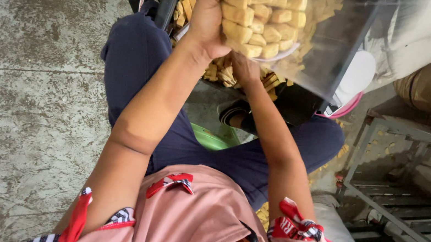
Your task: The person sits on a low stool and packs rectangular yellow snack pieces from a large bin into clear plastic bags. They use a digital scale to weigh the snacks and adjust the contents to reach a target weight before setting the filled bag aside.
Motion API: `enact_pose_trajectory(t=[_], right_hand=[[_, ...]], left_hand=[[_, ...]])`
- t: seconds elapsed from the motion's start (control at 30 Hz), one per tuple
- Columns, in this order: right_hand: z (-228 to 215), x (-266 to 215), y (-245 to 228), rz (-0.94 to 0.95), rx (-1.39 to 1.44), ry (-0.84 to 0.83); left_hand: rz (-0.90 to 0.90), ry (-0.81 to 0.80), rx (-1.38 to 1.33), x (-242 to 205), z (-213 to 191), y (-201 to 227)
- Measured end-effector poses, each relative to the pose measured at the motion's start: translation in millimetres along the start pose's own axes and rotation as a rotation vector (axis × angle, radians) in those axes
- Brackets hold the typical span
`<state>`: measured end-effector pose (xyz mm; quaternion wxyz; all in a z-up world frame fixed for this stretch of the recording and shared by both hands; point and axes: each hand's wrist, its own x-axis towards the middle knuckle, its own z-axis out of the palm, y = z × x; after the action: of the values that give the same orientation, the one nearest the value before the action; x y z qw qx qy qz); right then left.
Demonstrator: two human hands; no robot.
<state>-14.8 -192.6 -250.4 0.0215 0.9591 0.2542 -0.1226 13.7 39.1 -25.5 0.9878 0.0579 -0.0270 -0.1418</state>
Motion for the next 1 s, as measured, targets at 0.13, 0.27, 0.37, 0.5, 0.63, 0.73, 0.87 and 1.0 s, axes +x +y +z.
enact_pose_trajectory(t=[0.13,0.27,0.37,0.5,0.63,0.73,0.87,1.0], right_hand=[[-65.1,-7.7,4.4,-0.045,0.332,0.182],[-214.8,-97.2,27.5,0.104,0.98,0.491],[-319.9,-172.7,25.9,-0.039,1.298,1.035],[-381.6,-214.3,-5.8,0.01,0.919,0.82],[-372.0,-199.4,-22.7,0.327,1.616,0.372],[-347.6,-184.1,-25.3,0.335,2.16,0.253],[-320.7,-180.2,-37.8,0.239,2.318,0.318],[-313.0,-190.7,-51.6,0.303,2.206,0.356]], left_hand=[[-0.09,-0.119,-0.128,-1.6,11.7,3.7],[-0.06,-0.131,-0.078,0.5,18.3,1.7],[-0.021,-0.188,0.114,-0.1,19.8,-0.8],[0.133,-0.275,0.387,1.0,26.1,-11.1],[0.202,-0.365,0.73,-5.4,32.3,-20.3],[0.165,-0.45,0.81,-9.2,34.1,-22.0],[0.152,-0.441,1.031,-9.7,35.8,-20.1],[-0.016,-0.513,0.774,-12.5,39.4,-22.1]])
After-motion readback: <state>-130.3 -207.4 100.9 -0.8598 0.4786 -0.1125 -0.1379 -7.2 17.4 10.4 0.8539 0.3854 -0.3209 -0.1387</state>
